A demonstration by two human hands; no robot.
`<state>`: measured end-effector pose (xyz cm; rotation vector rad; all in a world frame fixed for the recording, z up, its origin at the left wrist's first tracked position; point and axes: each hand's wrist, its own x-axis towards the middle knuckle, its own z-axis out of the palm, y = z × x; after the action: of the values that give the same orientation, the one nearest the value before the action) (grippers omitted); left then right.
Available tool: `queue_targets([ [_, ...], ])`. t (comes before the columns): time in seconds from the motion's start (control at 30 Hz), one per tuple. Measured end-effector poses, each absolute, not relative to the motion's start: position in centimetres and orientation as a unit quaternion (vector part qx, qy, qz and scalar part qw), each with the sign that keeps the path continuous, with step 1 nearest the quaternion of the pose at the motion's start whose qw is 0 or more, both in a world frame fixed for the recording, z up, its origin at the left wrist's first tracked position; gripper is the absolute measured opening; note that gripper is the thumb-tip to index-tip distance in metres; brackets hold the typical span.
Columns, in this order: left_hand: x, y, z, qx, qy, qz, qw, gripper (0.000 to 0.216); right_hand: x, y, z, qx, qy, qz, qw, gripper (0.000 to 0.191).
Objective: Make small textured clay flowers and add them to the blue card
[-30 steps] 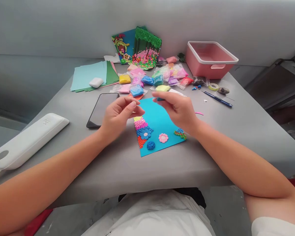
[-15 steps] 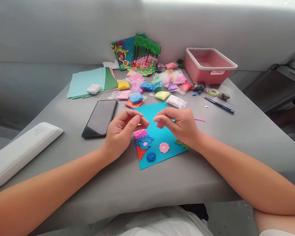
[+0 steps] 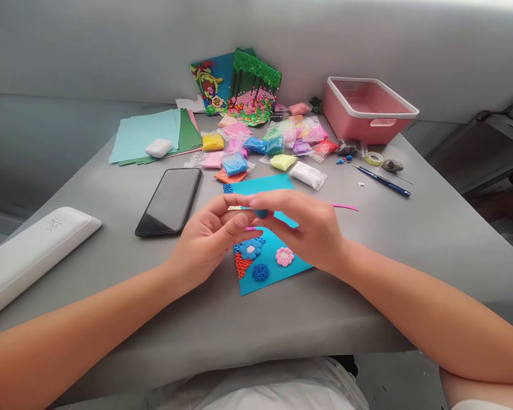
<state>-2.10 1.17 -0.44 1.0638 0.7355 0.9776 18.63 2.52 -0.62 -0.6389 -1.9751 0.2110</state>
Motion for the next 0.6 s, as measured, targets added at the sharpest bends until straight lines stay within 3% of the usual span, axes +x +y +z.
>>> queue_targets([
  [0.1,-1.9,1.15,-0.29,0.441,0.327,0.441,0.71,0.06,18.3,2.86,-1.09,-0.218,-0.852,0.032,0.475,0.036],
  [0.33,-1.66,1.51,-0.1,0.431,0.354,0.433,0.708,0.067,18.09,3.15,-1.11,-0.187,-0.859,-0.007,0.476,0.02],
  [0.43,-1.57,1.48,-0.01,0.423,0.354,0.434,0.712,0.064,18.09,3.17,-1.2,-0.194,-0.845,0.001,0.499,0.014],
  [0.6,-1.76,1.66,-0.01,0.391,0.367,0.454,0.712,0.055,18.33,3.26,-1.33,-0.228,-0.833,0.001,0.504,0.022],
])
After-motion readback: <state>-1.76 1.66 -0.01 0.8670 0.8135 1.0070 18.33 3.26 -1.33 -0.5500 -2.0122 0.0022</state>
